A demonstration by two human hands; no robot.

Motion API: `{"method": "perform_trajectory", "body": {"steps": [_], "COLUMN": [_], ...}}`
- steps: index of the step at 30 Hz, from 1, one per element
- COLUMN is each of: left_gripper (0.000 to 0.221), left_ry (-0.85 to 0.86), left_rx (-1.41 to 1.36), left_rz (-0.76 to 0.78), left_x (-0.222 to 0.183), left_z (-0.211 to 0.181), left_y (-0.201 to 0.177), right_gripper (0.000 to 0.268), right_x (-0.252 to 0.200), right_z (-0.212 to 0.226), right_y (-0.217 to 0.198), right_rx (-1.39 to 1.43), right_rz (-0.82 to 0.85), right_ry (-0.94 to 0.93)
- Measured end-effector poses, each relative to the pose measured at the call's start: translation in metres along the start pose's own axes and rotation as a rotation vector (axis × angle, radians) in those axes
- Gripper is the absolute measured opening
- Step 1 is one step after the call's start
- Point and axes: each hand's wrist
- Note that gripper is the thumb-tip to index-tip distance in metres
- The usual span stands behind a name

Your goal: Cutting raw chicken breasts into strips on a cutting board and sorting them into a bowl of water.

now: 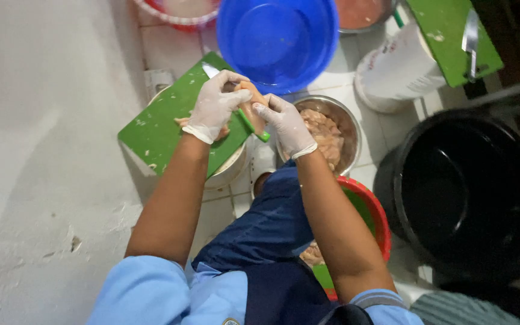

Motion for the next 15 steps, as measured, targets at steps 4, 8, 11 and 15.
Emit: {"method": "perform_trajectory", "body": {"steps": [4, 8, 11, 15], "left_gripper": [0.031, 0.033, 0.029, 0.029], "left_ry": [0.002, -0.010, 0.023, 0.021], "left_rx": [-0.059, -0.178, -0.193, -0.218], "left_rz": [0.055, 0.137, 0.220, 0.348], "left_x": [0.020, 0.025, 0.017, 0.006], "left_z": [0.039, 0.047, 0.023, -0.021], "left_y": [0.039, 0.098, 0.143, 0.192], "right_gripper": [0.007, 0.006, 0.015, 0.015], "right_x": [-0.012, -0.079, -0.117, -0.155], "right_z": [-0.011, 0.050, 0.056, -0.010], "right_y": [-0.041, -0.049, -0.090, -0.154], "right_rx": [0.078, 0.174, -0.095, -0.110], "right_rz": [-0.074, -0.214, -0.344, -0.454], "right_ry": [0.041, 0.062, 0.039, 0.177]}}
Point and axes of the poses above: each hand's wrist, its own x-axis towards the middle knuckle, its own y-axis out of the palm, z = x × y, and after that the axes turned 12 degrees about y, right-handed
